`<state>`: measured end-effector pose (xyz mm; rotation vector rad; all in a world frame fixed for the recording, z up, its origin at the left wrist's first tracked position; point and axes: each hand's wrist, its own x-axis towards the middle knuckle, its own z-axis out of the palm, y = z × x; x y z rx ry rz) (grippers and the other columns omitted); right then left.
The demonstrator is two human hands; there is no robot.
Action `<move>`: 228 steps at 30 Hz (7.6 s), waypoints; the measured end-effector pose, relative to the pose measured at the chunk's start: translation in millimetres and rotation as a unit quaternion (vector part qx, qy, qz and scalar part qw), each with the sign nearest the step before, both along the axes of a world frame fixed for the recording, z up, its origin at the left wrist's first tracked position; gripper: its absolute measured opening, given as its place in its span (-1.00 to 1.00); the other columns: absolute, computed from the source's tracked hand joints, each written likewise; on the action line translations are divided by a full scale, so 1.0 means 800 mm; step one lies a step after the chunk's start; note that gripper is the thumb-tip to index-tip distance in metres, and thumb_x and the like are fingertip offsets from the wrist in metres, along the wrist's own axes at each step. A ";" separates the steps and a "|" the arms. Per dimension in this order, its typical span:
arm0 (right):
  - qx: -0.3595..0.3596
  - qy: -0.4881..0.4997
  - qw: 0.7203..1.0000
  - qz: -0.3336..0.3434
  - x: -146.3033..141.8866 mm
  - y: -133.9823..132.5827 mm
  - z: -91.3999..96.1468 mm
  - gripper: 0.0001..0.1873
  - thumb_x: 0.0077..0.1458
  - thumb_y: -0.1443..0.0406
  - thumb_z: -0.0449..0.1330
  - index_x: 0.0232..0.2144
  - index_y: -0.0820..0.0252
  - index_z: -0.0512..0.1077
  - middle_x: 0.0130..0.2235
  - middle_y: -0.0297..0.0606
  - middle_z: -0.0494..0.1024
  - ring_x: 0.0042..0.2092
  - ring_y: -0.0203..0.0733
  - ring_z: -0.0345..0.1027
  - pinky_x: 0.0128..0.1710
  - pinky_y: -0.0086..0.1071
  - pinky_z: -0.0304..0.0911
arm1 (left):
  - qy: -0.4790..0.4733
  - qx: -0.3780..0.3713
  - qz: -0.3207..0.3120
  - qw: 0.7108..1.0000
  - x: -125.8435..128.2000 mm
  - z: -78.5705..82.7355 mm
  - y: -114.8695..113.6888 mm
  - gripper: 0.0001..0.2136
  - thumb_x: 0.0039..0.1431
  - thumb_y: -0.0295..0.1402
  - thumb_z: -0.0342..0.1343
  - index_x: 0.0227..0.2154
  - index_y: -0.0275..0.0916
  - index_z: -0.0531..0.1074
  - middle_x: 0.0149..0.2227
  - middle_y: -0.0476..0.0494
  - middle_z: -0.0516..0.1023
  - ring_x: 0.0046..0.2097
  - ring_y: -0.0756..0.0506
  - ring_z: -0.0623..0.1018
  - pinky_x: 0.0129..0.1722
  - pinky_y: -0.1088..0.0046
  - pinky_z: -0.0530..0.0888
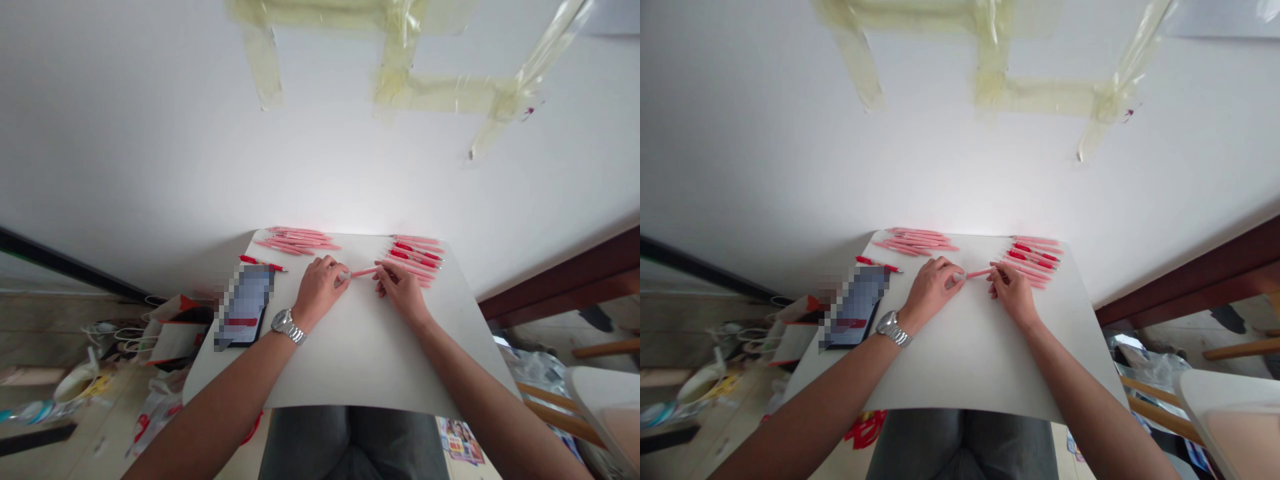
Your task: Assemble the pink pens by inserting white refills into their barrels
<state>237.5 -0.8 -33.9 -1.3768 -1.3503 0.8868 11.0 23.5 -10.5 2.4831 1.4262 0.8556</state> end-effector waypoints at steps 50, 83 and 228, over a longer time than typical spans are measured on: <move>0.027 -0.030 0.999 0.004 -0.002 -0.009 0.026 -0.49 0.27 -0.13 0.20 -0.13 0.19 0.56 -0.42 -0.27 0.55 -0.48 -0.22 0.45 -0.52 -0.35 0.40 | 0.032 0.013 -0.013 0.999 -0.001 -0.002 0.001 -0.81 0.32 -0.30 0.25 -0.05 -0.01 0.65 -0.14 -0.14 0.50 -0.12 -0.16 0.48 0.01 0.21 0.46; 0.038 -0.028 0.999 -0.016 0.000 -0.008 0.023 -0.60 0.25 -0.02 0.25 -0.10 0.17 0.51 -0.23 -0.16 0.65 -0.37 -0.19 0.49 -0.51 -0.36 0.42 | -0.030 0.033 0.019 0.999 -0.017 0.017 0.005 -0.87 0.40 -0.32 0.13 -0.15 -0.14 0.58 -0.25 -0.10 0.51 -0.16 -0.13 0.52 -0.08 0.29 0.44; 0.183 -0.349 0.869 0.298 0.005 -0.016 0.031 -0.71 0.16 0.34 0.36 -0.05 0.11 0.55 -0.08 -0.11 0.54 -0.07 0.01 0.38 -0.07 -0.15 0.36 | 0.095 -0.072 0.151 0.981 -0.041 0.025 0.014 -0.66 0.45 -0.09 -0.04 -0.31 -0.15 0.51 -0.36 -0.13 0.66 -0.26 -0.18 0.64 -0.38 0.36 0.21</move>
